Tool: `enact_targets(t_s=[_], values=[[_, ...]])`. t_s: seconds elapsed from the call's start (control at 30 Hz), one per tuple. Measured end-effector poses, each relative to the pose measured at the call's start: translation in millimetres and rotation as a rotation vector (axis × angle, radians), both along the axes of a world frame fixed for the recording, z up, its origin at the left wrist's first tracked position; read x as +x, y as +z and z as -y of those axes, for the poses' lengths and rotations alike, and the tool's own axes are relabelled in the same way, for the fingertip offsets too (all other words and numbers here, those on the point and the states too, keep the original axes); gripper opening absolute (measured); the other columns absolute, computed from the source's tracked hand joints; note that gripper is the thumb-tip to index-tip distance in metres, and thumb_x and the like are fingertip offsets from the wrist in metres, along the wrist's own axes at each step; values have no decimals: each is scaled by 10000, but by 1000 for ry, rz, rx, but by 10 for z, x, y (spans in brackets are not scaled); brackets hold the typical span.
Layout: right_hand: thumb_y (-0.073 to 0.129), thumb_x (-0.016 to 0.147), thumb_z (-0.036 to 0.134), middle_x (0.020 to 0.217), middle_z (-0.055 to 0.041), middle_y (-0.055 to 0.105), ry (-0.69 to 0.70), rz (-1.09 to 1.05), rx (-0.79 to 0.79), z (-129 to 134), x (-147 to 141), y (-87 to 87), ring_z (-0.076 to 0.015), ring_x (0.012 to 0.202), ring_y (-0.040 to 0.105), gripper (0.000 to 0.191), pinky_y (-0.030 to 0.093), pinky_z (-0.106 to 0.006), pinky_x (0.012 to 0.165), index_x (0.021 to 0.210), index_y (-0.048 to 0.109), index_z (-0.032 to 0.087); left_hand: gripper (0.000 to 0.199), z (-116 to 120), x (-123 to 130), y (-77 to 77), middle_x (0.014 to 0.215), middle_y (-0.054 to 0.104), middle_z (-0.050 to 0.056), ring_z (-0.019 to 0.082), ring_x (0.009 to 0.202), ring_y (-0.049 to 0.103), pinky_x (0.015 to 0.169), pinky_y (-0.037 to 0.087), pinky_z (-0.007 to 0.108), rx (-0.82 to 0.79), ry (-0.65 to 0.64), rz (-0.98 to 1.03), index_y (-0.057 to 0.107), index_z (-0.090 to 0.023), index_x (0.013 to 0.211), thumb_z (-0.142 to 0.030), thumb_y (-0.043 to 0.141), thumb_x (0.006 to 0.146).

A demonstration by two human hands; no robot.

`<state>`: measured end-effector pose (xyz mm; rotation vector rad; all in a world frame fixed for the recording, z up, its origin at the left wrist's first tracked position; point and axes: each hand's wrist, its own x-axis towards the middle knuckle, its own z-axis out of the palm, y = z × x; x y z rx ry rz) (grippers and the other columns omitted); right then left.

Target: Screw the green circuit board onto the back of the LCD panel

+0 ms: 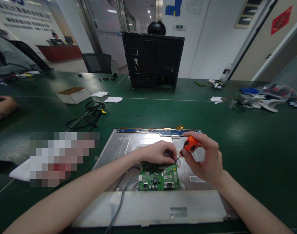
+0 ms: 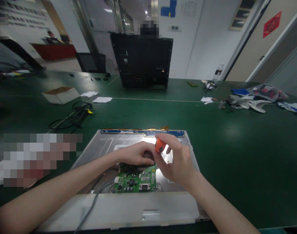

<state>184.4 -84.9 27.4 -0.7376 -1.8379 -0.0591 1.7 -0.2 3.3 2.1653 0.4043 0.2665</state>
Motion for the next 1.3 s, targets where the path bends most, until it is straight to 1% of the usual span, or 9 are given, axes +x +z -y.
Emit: enact_targets(t_s=[0.13,0.37,0.5,0.6,0.7,0.8,0.9,1.03,1.3], values=[[590,850,112,1110,-112,587,-70,54,38,-1,4,58,-197,896,639,528,568,-256,513,1344,434,215,98,-3,1,-12,843,653,15,154,773,605,704,467,251,-2,12,-3,664,-147,856,-98,697,778],[502,895,128,1109,-117,582,-105,113,19,27,12,51,-170,799,635,516,603,-319,610,1400,404,181,98,-1,4,-20,850,658,10,149,772,605,704,464,241,-4,8,-3,668,-149,875,-107,690,790],[590,863,130,1067,-101,596,-99,83,46,13,4,60,-156,783,632,521,568,-259,540,1358,433,179,88,-4,1,-9,837,649,3,141,763,592,700,457,235,8,9,2,659,-149,842,-95,693,781],[667,845,175,1019,-73,604,-122,84,86,-10,8,64,-158,782,629,521,576,-276,576,1323,465,213,87,-7,0,8,799,629,-8,137,760,581,701,445,232,24,18,9,650,-151,792,-92,709,766],[646,871,191,925,-36,637,-137,118,84,-17,15,52,-144,715,628,530,570,-273,578,1360,443,225,88,-4,1,21,784,623,-14,132,745,576,694,439,231,36,24,9,649,-153,773,-94,714,764],[583,898,170,862,-21,667,-146,138,75,-6,14,39,-134,666,631,536,567,-256,582,1402,402,194,90,7,6,29,800,632,-6,135,753,581,689,441,228,43,23,8,653,-152,794,-84,705,767],[547,894,153,870,-31,679,-148,138,53,8,11,35,-129,633,624,537,570,-255,585,1407,390,163,98,19,10,37,785,629,-8,130,731,576,668,438,219,48,7,6,657,-151,823,-75,694,773],[532,878,145,908,-49,678,-139,121,42,13,10,35,-123,603,613,529,556,-245,528,1389,394,151,91,17,10,47,789,629,-5,130,724,568,659,432,218,63,-19,10,673,-155,842,-82,684,789],[657,854,194,892,-19,674,-173,96,79,-17,13,11,-113,602,601,541,540,-216,489,1339,419,195,57,-26,7,13,821,643,5,146,772,584,692,429,233,71,-60,25,691,-175,817,-118,690,815]])
